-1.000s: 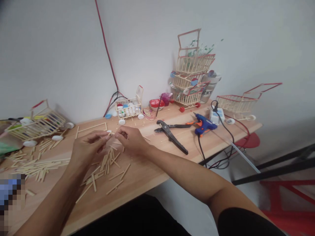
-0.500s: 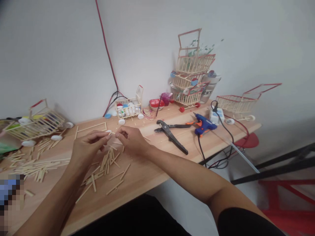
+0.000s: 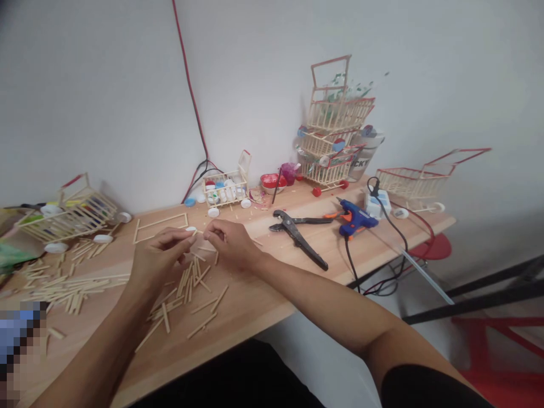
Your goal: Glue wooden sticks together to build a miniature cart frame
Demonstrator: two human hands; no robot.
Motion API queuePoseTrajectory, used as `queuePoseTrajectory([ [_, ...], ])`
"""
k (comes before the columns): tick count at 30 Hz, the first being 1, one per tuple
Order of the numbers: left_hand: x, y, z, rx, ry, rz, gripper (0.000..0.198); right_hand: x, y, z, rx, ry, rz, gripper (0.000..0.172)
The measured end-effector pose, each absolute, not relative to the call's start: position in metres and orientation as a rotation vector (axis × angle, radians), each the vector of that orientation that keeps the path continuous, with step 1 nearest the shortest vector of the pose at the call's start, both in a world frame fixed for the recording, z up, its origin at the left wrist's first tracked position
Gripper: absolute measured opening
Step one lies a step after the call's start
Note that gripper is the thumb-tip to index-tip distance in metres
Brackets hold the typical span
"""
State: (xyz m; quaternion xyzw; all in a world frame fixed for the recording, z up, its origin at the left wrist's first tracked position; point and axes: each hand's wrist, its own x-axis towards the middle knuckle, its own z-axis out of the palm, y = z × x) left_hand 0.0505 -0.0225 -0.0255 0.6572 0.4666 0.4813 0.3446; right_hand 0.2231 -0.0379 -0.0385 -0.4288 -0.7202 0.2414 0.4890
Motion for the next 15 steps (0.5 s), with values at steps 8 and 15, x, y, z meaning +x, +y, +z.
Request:
queuePoseTrajectory([
  [8,0.0508,-0.0203,-0.0311,1.723,1.172,1.262,0.015,0.2233,-0.0377,-0.0386,-1.031,-1.757,0.580,0.013],
  [15,0.0506,-0.0202,-0.0326,1.717,1.179,1.270,0.014,0.2240,-0.0361,-0.0401,-1.019,-1.767,0.565,0.012],
])
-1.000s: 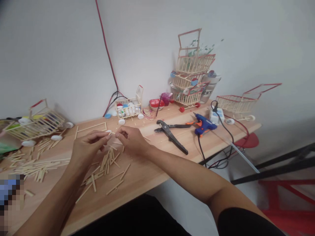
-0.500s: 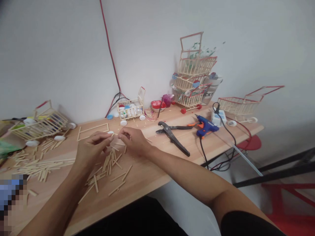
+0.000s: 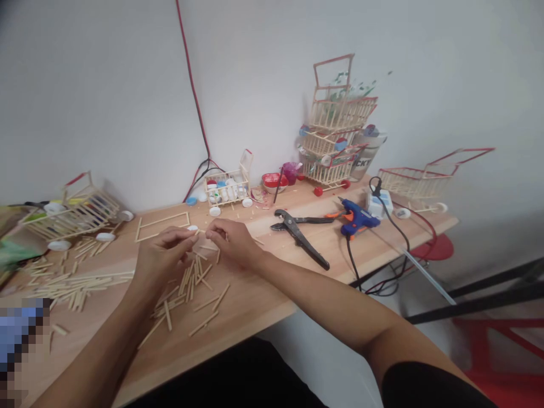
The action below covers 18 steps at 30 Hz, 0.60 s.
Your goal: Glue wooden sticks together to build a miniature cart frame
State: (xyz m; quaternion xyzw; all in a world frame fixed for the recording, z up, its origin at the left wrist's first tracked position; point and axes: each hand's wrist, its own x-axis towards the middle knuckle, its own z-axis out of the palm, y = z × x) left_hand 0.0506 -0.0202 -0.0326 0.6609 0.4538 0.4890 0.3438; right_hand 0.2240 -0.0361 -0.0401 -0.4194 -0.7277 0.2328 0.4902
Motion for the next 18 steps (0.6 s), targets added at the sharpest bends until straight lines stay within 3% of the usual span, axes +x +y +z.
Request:
queuePoseTrajectory([
  [18,0.053,-0.029,-0.021,1.728,1.253,1.255,0.028,0.223,-0.036,-0.040,-1.047,-1.758,0.581,0.016],
])
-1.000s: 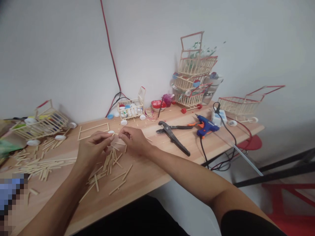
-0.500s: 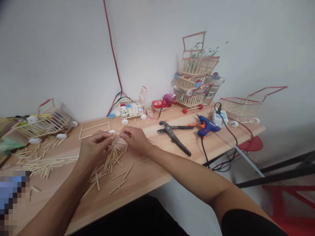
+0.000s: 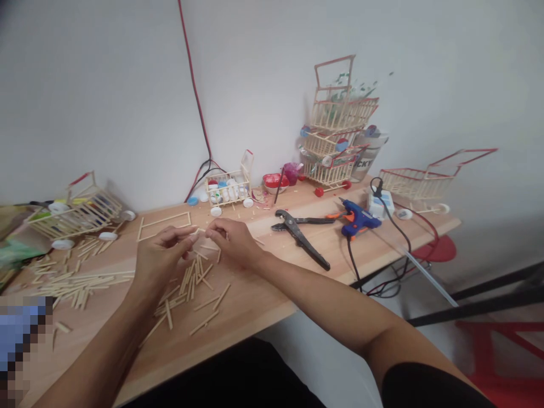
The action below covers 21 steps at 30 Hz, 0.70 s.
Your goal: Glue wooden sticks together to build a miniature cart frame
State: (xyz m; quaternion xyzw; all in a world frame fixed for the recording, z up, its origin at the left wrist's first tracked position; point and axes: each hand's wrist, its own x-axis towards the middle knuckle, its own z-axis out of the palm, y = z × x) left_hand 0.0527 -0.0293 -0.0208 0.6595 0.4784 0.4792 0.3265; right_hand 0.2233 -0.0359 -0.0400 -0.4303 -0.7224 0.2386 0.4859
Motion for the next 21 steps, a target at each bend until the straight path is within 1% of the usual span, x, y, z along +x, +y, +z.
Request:
queuePoseTrajectory([
  [8,0.0536,-0.0298,-0.0259,1.803,1.257,1.289,0.024,0.2216,-0.0359,-0.0394,-1.066,-1.754,0.588,0.014],
  [14,0.0555,-0.0295,-0.0287,1.717,1.272,1.266,0.027,0.2207,-0.0318,-0.0420,-1.088,-1.760,0.604,0.015],
  [21,0.0551,-0.0297,-0.0282,1.768,1.269,1.288,0.025,0.2210,-0.0317,-0.0418,-1.077,-1.770,0.581,0.016],
])
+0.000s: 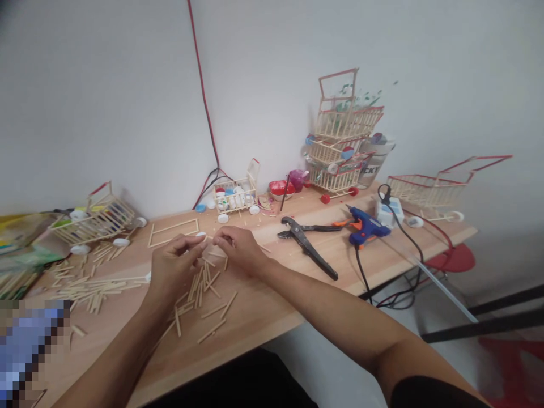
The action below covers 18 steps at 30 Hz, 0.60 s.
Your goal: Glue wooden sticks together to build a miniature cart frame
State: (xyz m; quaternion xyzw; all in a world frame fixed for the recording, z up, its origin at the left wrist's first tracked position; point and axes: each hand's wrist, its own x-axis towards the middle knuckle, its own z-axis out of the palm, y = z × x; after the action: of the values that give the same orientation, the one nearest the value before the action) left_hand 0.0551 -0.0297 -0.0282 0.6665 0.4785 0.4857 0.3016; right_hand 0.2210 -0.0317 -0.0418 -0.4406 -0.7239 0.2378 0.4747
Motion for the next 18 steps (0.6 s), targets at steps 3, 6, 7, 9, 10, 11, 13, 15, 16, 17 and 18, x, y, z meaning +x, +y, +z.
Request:
queuePoseTrajectory([
  [3,0.0546,-0.0298,-0.0277,1.791,1.259,1.292,0.022,0.2211,-0.0320,-0.0420,-1.072,-1.765,0.575,0.016],
  [6,0.0546,-0.0305,-0.0263,1.824,1.260,1.300,0.020,0.2212,-0.0322,-0.0420,-1.072,-1.761,0.570,0.015],
  [7,0.0549,-0.0309,-0.0256,1.836,1.261,1.304,0.019,0.2213,-0.0323,-0.0421,-1.072,-1.761,0.570,0.015],
  [9,0.0556,-0.0320,-0.0242,1.844,1.263,1.311,0.018,0.2213,-0.0324,-0.0422,-1.071,-1.759,0.567,0.015],
  [10,0.0560,-0.0326,-0.0236,1.837,1.263,1.315,0.018,0.2213,-0.0324,-0.0423,-1.072,-1.758,0.563,0.015],
  [11,0.0563,-0.0331,-0.0232,1.827,1.265,1.317,0.018,0.2214,-0.0325,-0.0424,-1.070,-1.759,0.558,0.015],
  [13,0.0567,-0.0336,-0.0230,1.813,1.268,1.313,0.018,0.2215,-0.0326,-0.0427,-1.062,-1.764,0.549,0.014],
  [15,0.0566,-0.0337,-0.0234,1.816,1.271,1.303,0.017,0.2214,-0.0327,-0.0430,-1.056,-1.768,0.551,0.014],
  [16,0.0564,-0.0335,-0.0237,1.819,1.273,1.297,0.017,0.2213,-0.0327,-0.0432,-1.058,-1.769,0.556,0.014],
  [17,0.0562,-0.0334,-0.0241,1.819,1.274,1.292,0.016,0.2211,-0.0327,-0.0433,-1.063,-1.768,0.561,0.015],
  [18,0.0561,-0.0332,-0.0244,1.817,1.276,1.292,0.016,0.2209,-0.0326,-0.0434,-1.070,-1.766,0.565,0.015],
])
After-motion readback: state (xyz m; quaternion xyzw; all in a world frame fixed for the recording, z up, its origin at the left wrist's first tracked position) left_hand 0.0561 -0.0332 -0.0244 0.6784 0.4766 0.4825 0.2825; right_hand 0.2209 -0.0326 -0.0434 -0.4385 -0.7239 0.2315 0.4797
